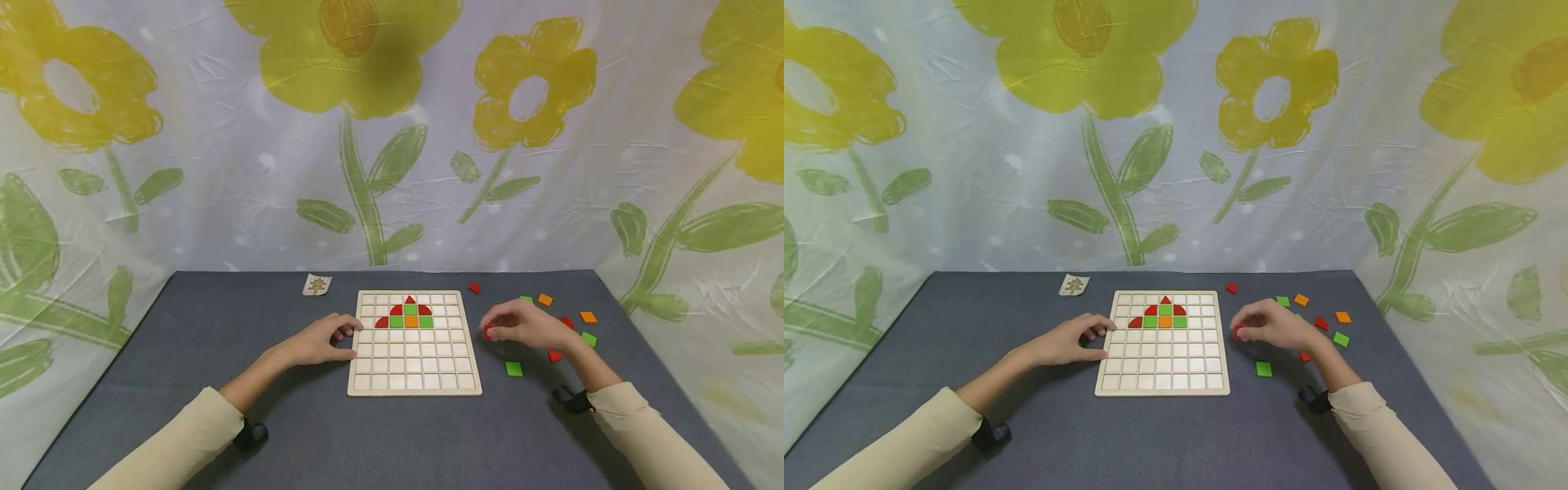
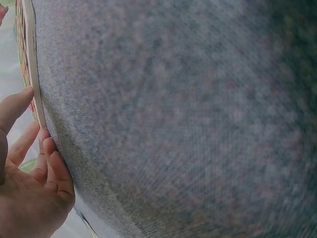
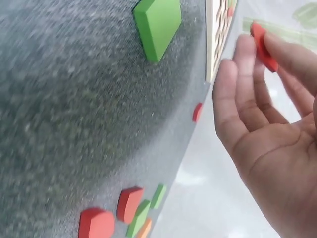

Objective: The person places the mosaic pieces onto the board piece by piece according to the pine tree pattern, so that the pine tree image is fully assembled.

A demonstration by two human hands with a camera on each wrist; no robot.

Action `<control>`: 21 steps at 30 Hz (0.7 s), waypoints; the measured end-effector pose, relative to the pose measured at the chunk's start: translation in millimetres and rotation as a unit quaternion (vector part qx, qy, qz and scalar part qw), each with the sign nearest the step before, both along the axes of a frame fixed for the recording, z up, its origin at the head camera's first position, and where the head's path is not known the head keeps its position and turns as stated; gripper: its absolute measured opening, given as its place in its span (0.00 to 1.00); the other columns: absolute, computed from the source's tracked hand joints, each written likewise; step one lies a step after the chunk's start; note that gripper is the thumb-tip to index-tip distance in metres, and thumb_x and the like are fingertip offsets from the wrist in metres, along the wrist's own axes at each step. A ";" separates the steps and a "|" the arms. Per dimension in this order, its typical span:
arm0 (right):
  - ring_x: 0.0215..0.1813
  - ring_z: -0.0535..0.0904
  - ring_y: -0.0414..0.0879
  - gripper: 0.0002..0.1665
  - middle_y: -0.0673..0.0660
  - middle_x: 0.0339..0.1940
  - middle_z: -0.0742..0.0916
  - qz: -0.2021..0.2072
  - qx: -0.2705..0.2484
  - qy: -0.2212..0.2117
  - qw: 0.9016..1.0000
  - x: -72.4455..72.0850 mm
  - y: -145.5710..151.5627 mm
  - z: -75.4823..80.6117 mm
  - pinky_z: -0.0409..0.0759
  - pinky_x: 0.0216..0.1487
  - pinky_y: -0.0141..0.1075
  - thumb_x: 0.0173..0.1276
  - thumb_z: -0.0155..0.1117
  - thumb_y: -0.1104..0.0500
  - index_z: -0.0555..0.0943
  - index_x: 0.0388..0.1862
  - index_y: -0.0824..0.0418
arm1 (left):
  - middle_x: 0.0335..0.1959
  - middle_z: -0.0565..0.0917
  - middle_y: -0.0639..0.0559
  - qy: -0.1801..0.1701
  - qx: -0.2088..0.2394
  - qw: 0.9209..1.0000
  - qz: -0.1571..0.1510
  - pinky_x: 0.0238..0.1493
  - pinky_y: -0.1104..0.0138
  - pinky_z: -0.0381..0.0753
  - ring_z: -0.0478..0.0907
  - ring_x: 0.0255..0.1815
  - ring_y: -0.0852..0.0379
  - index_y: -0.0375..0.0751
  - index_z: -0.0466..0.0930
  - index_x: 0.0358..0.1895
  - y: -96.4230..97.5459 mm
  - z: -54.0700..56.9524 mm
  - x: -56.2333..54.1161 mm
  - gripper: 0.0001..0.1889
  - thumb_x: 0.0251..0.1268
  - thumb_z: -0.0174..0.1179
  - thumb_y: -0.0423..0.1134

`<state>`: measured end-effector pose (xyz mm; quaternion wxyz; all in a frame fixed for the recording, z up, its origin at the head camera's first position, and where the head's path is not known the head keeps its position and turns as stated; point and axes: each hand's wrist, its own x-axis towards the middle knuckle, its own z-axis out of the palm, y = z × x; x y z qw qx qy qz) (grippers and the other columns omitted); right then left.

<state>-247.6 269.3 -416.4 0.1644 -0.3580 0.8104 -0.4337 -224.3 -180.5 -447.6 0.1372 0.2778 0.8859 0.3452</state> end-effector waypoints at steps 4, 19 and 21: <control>0.46 0.85 0.60 0.12 0.66 0.47 0.86 -0.027 0.011 -0.026 0.999 -2.3 -4.9 -2.2 0.83 0.49 0.46 0.75 0.64 0.66 0.82 0.53 0.72 | 0.49 0.74 0.47 0.001 0.001 1.000 -0.001 0.54 0.52 0.75 0.74 0.49 0.49 0.36 0.75 0.64 0.1 1.9 1.2 0.25 0.68 0.70 0.38; 0.42 0.86 0.65 0.07 0.65 0.40 0.86 -0.030 -0.036 -0.070 0.996 -12.8 -27.9 -1.8 0.84 0.45 0.51 0.68 0.70 0.69 0.83 0.42 0.70 | 0.48 0.74 0.47 0.000 0.002 1.000 -0.002 0.54 0.52 0.75 0.74 0.48 0.49 0.36 0.75 0.64 -0.6 0.2 0.4 0.24 0.68 0.70 0.38; 0.42 0.86 0.65 0.07 0.66 0.41 0.86 -0.021 -0.041 -0.066 0.997 -14.6 -31.1 -1.8 0.84 0.45 0.50 0.68 0.70 0.70 0.83 0.43 0.70 | 0.48 0.74 0.47 -0.002 0.002 1.000 -0.001 0.54 0.52 0.75 0.74 0.48 0.49 0.37 0.75 0.64 -0.5 0.3 0.5 0.24 0.68 0.70 0.38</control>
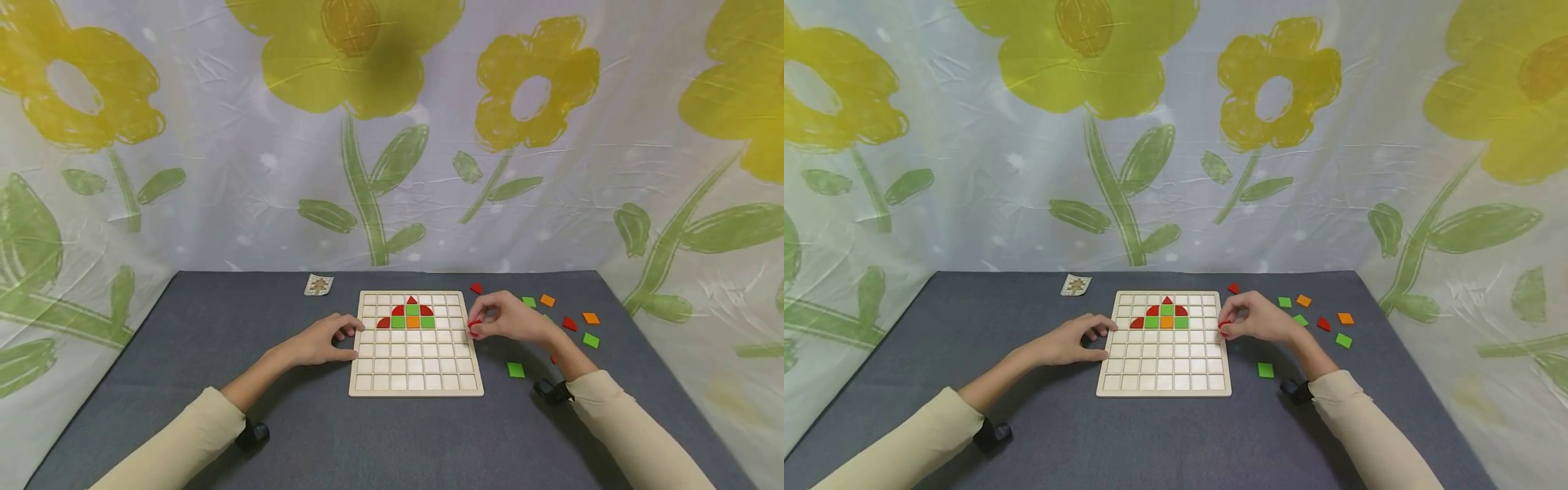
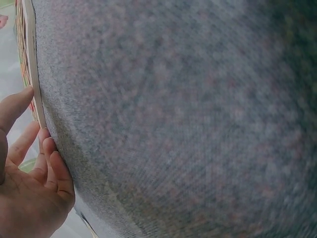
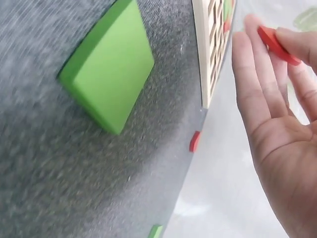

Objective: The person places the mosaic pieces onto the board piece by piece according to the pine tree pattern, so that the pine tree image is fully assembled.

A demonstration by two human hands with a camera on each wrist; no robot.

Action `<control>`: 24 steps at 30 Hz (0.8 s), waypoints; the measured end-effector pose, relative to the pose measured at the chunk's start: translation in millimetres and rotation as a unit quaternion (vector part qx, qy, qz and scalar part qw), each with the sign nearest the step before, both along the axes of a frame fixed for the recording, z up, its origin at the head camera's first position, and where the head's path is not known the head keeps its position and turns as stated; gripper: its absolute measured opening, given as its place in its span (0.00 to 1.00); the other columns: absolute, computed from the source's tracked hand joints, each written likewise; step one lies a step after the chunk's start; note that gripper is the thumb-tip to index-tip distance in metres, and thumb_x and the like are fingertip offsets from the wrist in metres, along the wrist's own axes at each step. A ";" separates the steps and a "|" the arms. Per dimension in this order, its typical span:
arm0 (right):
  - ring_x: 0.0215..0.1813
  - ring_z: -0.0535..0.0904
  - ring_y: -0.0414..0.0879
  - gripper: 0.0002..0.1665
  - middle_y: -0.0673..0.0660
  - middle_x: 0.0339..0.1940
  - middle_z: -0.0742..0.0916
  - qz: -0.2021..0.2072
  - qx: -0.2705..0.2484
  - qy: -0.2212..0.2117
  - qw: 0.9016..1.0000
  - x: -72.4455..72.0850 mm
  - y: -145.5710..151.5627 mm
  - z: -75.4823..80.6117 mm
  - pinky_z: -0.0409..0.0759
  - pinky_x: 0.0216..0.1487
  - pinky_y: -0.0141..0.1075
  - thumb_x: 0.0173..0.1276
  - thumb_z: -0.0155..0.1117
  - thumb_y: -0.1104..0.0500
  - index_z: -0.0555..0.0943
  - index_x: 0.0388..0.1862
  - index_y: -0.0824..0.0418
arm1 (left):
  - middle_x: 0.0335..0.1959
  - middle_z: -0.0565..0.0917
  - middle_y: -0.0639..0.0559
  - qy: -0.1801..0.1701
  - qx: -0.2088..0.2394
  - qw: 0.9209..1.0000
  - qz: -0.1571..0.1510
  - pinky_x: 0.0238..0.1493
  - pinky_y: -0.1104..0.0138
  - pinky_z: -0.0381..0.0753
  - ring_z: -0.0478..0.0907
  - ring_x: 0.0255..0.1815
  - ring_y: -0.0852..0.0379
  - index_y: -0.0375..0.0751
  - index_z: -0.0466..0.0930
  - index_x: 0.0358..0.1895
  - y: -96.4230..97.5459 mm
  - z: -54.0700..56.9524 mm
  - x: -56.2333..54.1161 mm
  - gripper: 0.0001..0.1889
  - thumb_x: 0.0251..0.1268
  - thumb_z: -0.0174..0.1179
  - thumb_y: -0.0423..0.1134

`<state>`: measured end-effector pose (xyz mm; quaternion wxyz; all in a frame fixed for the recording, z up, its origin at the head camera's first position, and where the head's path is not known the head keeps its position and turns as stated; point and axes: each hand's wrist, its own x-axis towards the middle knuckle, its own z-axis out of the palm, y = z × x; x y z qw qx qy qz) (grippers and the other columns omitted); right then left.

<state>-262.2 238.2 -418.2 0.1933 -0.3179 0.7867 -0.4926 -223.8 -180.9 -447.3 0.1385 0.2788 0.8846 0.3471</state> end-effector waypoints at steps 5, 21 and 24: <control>0.44 0.86 0.62 0.14 0.65 0.44 0.86 -0.004 0.005 0.010 1.000 -3.7 -6.8 -1.4 0.84 0.46 0.46 0.67 0.72 0.69 0.82 0.48 0.73 | 0.48 0.74 0.48 -0.002 0.000 1.000 0.003 0.54 0.52 0.75 0.74 0.48 0.49 0.37 0.75 0.64 0.5 0.2 -0.4 0.25 0.68 0.70 0.39; 0.44 0.85 0.58 0.11 0.64 0.44 0.87 -0.007 0.017 0.088 0.996 -21.1 -24.6 -10.6 0.83 0.45 0.40 0.68 0.69 0.72 0.84 0.48 0.74 | 0.48 0.74 0.48 -0.002 0.000 1.000 0.003 0.54 0.52 0.75 0.75 0.49 0.48 0.37 0.75 0.64 0.0 0.6 0.6 0.24 0.68 0.70 0.38; 0.43 0.85 0.56 0.10 0.63 0.43 0.88 -0.006 0.022 0.091 0.996 -24.8 -27.4 -14.1 0.83 0.45 0.39 0.68 0.69 0.71 0.85 0.48 0.73 | 0.48 0.74 0.48 -0.001 0.000 1.000 0.004 0.54 0.52 0.75 0.75 0.49 0.48 0.37 0.75 0.64 0.3 0.7 0.4 0.24 0.68 0.70 0.39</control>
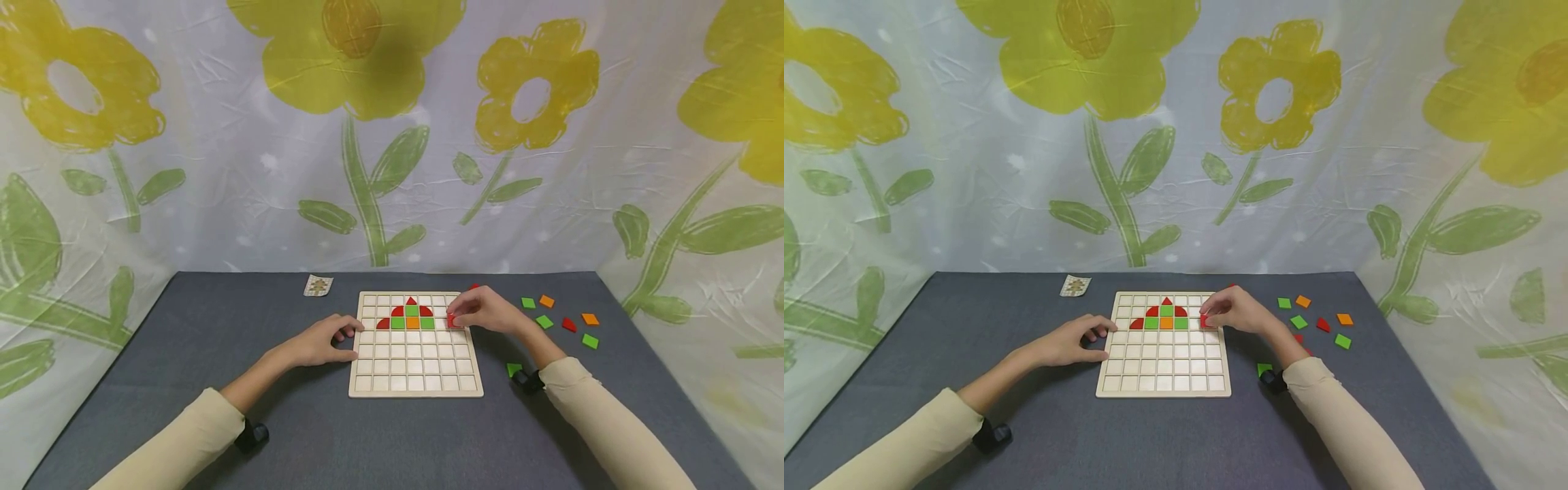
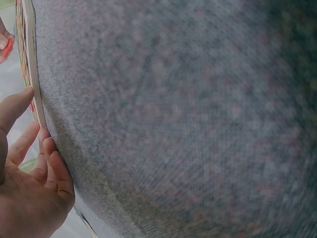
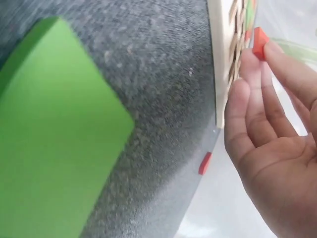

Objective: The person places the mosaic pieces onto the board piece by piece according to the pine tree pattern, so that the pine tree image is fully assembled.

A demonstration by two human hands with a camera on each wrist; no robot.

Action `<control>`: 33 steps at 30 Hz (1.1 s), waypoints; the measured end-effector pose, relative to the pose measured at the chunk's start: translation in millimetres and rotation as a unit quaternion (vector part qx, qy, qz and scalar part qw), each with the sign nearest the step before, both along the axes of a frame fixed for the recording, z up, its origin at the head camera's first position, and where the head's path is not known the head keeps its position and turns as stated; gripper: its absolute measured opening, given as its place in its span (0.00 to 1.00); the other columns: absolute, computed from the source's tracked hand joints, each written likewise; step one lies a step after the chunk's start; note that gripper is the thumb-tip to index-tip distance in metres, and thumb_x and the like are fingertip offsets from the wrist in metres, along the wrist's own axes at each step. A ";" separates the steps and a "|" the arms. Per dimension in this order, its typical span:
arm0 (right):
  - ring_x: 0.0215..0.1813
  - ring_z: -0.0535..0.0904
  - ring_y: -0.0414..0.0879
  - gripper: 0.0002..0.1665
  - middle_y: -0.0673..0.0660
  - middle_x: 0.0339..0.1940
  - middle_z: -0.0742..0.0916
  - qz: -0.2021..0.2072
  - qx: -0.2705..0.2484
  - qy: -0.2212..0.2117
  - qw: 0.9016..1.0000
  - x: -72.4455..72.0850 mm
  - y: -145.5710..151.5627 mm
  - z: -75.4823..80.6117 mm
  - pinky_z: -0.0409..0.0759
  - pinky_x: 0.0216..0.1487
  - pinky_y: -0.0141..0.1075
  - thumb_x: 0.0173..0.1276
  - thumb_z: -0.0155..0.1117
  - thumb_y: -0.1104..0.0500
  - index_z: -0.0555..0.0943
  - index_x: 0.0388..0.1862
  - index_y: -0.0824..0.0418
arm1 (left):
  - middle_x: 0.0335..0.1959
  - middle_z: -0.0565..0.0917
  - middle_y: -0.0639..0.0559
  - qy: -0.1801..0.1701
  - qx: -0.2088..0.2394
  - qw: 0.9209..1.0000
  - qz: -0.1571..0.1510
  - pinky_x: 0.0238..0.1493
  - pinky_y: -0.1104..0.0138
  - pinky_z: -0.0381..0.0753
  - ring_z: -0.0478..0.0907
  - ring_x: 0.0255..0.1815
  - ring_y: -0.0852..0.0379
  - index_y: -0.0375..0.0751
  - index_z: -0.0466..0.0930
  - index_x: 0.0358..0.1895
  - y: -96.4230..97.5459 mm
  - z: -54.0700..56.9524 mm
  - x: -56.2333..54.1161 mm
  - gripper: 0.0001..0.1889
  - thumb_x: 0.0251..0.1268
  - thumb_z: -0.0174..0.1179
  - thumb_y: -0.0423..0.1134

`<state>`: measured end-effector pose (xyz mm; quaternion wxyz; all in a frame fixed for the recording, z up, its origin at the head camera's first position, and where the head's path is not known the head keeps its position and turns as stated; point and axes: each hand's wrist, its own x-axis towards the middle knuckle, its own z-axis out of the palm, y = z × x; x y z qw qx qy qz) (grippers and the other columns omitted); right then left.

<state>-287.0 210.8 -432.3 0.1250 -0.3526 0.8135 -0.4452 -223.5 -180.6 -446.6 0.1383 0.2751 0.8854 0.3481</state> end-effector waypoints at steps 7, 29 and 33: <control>0.38 0.84 0.53 0.07 0.59 0.38 0.88 0.006 0.006 0.021 1.000 -7.2 -8.8 -5.0 0.82 0.39 0.39 0.67 0.71 0.70 0.87 0.44 0.69 | 0.48 0.74 0.47 0.003 0.002 1.000 -0.002 0.54 0.52 0.75 0.74 0.48 0.48 0.36 0.75 0.63 -0.6 0.6 0.3 0.24 0.68 0.70 0.38; 0.35 0.84 0.49 0.03 0.57 0.33 0.88 0.000 0.055 0.033 0.998 -5.0 -27.1 -3.8 0.83 0.42 0.40 0.66 0.70 0.71 0.87 0.39 0.68 | 0.48 0.74 0.48 0.003 0.005 1.000 -0.005 0.54 0.52 0.75 0.74 0.48 0.49 0.37 0.75 0.63 -0.7 -1.1 -1.4 0.24 0.67 0.70 0.38; 0.34 0.82 0.48 0.04 0.57 0.32 0.87 0.001 0.059 0.039 0.998 -5.1 -27.1 -4.6 0.82 0.41 0.39 0.67 0.70 0.72 0.87 0.40 0.68 | 0.48 0.74 0.47 0.003 0.005 1.000 -0.006 0.54 0.52 0.75 0.74 0.48 0.49 0.36 0.75 0.64 -0.8 -1.2 -0.9 0.24 0.68 0.70 0.38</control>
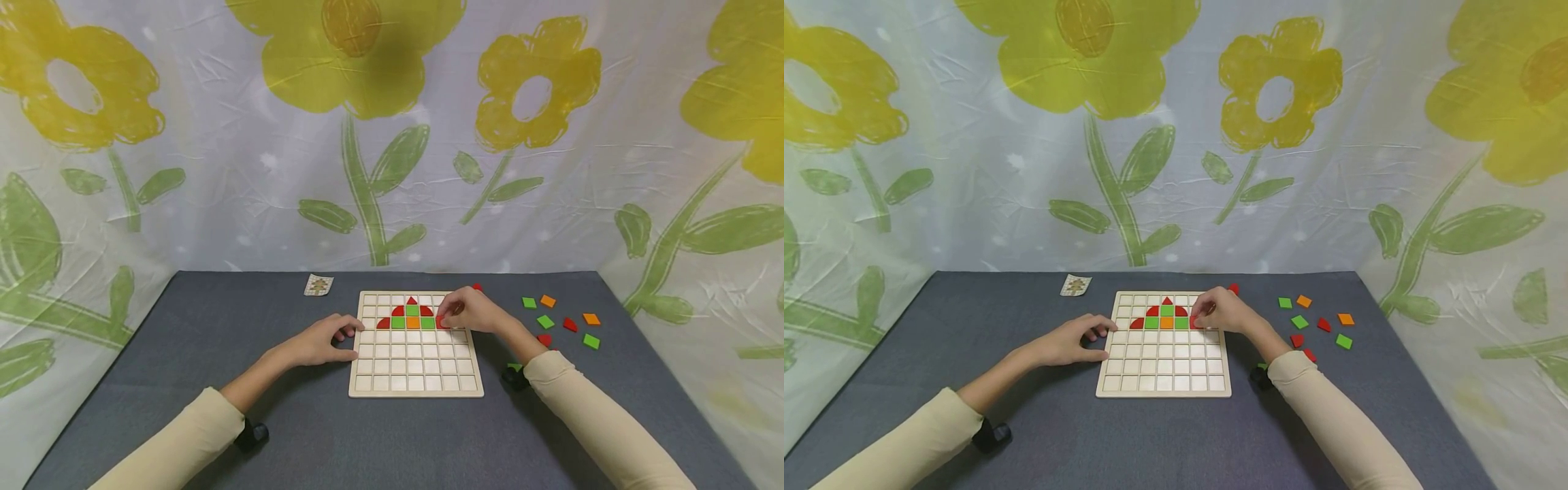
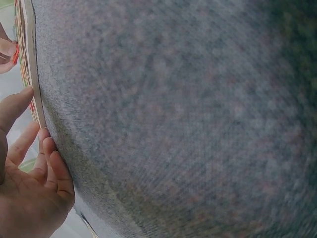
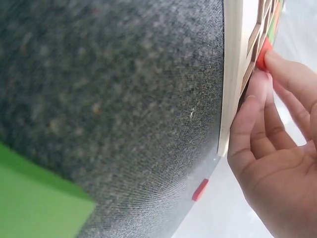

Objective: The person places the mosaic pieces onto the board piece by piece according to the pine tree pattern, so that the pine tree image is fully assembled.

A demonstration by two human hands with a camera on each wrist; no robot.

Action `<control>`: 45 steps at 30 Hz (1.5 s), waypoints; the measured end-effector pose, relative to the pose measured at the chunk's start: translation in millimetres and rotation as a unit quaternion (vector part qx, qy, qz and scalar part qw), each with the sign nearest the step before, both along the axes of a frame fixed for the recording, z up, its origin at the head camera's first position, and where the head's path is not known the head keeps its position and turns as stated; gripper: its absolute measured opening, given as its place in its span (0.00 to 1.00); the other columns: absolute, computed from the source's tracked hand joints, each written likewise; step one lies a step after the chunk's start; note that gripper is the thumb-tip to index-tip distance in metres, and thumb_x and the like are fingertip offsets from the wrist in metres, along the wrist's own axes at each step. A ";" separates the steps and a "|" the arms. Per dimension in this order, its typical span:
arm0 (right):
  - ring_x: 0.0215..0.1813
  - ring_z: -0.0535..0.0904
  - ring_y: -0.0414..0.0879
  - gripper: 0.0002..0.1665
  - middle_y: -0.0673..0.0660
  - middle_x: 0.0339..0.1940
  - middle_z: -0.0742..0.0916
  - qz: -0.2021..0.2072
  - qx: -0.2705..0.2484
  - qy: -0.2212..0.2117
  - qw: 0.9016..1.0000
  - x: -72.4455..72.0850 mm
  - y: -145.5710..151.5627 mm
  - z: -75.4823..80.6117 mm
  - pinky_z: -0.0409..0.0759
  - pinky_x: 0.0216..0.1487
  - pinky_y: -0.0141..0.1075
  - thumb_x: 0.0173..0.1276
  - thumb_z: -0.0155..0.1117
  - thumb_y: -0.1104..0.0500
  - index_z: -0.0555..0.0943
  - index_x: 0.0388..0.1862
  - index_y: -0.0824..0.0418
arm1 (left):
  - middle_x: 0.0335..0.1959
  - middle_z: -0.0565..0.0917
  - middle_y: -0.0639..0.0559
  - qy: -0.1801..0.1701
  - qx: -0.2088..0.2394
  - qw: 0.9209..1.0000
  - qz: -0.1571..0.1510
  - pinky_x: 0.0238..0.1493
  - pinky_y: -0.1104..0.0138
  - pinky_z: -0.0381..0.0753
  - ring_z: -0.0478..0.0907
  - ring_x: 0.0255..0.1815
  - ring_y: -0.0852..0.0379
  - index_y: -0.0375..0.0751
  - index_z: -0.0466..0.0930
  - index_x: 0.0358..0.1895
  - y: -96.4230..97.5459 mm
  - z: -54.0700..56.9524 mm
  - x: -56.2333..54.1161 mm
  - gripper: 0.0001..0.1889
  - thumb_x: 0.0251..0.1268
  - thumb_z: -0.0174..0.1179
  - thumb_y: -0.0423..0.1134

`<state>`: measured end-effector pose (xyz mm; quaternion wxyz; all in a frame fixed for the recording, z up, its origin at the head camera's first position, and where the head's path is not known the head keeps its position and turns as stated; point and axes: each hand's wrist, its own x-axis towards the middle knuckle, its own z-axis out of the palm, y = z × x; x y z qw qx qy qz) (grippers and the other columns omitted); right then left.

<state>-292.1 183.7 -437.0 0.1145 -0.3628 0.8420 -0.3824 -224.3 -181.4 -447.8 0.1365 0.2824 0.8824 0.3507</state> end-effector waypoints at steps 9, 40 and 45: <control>0.33 0.82 0.50 0.06 0.59 0.31 0.87 0.007 -0.006 -0.001 1.000 -2.1 0.4 -2.4 0.82 0.38 0.38 0.68 0.69 0.72 0.86 0.43 0.69 | 0.48 0.74 0.47 0.002 -0.002 1.000 0.001 0.54 0.52 0.75 0.74 0.48 0.49 0.36 0.75 0.64 -1.0 0.9 1.1 0.24 0.68 0.70 0.38; 0.38 0.83 0.51 0.07 0.56 0.37 0.87 -0.011 -0.001 0.018 1.000 -0.1 15.6 7.7 0.82 0.44 0.42 0.70 0.71 0.66 0.87 0.44 0.67 | 0.49 0.74 0.48 0.007 0.000 1.000 -0.005 0.54 0.52 0.75 0.74 0.48 0.49 0.37 0.75 0.64 -1.4 -0.6 0.3 0.25 0.68 0.70 0.40; 0.38 0.82 0.53 0.10 0.57 0.37 0.86 -0.025 -0.020 0.000 0.999 2.2 34.5 11.1 0.82 0.42 0.40 0.68 0.71 0.66 0.86 0.46 0.70 | 0.49 0.74 0.47 0.006 0.002 1.000 -0.005 0.54 0.52 0.75 0.74 0.49 0.49 0.36 0.75 0.64 -1.3 0.6 1.4 0.25 0.68 0.70 0.39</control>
